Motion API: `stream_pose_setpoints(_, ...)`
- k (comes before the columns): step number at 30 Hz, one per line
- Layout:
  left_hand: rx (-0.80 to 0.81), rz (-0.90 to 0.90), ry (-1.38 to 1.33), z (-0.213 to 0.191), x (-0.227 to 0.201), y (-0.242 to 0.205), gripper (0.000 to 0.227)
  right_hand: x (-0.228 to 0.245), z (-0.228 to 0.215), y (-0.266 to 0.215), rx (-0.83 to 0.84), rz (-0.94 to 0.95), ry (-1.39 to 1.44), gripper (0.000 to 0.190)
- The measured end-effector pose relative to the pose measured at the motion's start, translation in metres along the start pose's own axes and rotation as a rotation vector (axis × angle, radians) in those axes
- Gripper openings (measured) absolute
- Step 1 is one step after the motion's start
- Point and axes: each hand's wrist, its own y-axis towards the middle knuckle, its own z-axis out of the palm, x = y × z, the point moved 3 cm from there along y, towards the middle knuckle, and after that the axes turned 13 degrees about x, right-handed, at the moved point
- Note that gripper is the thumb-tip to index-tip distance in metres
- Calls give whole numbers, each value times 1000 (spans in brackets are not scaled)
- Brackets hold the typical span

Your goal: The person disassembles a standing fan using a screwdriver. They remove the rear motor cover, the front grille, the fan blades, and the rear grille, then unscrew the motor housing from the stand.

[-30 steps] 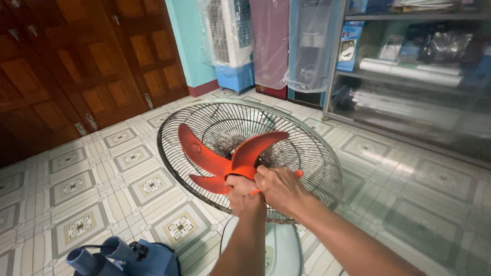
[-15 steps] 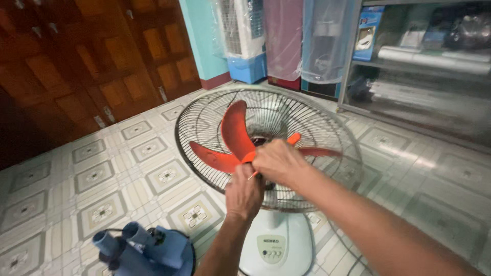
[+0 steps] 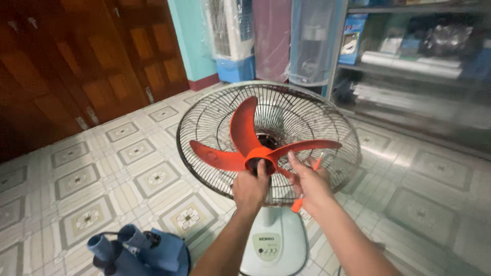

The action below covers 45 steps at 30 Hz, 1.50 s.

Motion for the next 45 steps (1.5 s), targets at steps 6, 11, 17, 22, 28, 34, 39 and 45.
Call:
stream_pose_setpoints(6, 19, -53, -359, 9, 6, 0, 50, 14, 17, 7, 66, -50, 205, 24)
stream_pose_setpoints(11, -141, 212, -56, 9, 1, -14, 37, 27, 63, 6, 378, -142, -205, 61)
stream_pose_setpoints(17, -115, 298, 130, 0, 7, -11, 41, 10, 64, -25, 308, -337, -337, 40)
stream_pose_setpoints(22, -161, 419, 258, -8, 6, -10, 47, -24, 24, -27, -163, -142, -177, 24)
stream_pose_setpoints(28, -54, 622, 464, -26, 9, -11, 51, -58, 27, -8, -88, 141, -56, 28)
stream_pose_setpoints(34, -169, 803, 691, -58, 13, -10, 79, -71, 54, 15, -258, 145, -2, 48)
stream_pose_setpoints(39, -308, 901, 787, -65, 12, 0, 98, -91, 56, 40, -264, 198, 27, 37)
stream_pose_setpoints(45, 437, 336, 835, -28, 59, 20, 83, -120, 47, 69, -52, 285, 400, 34)
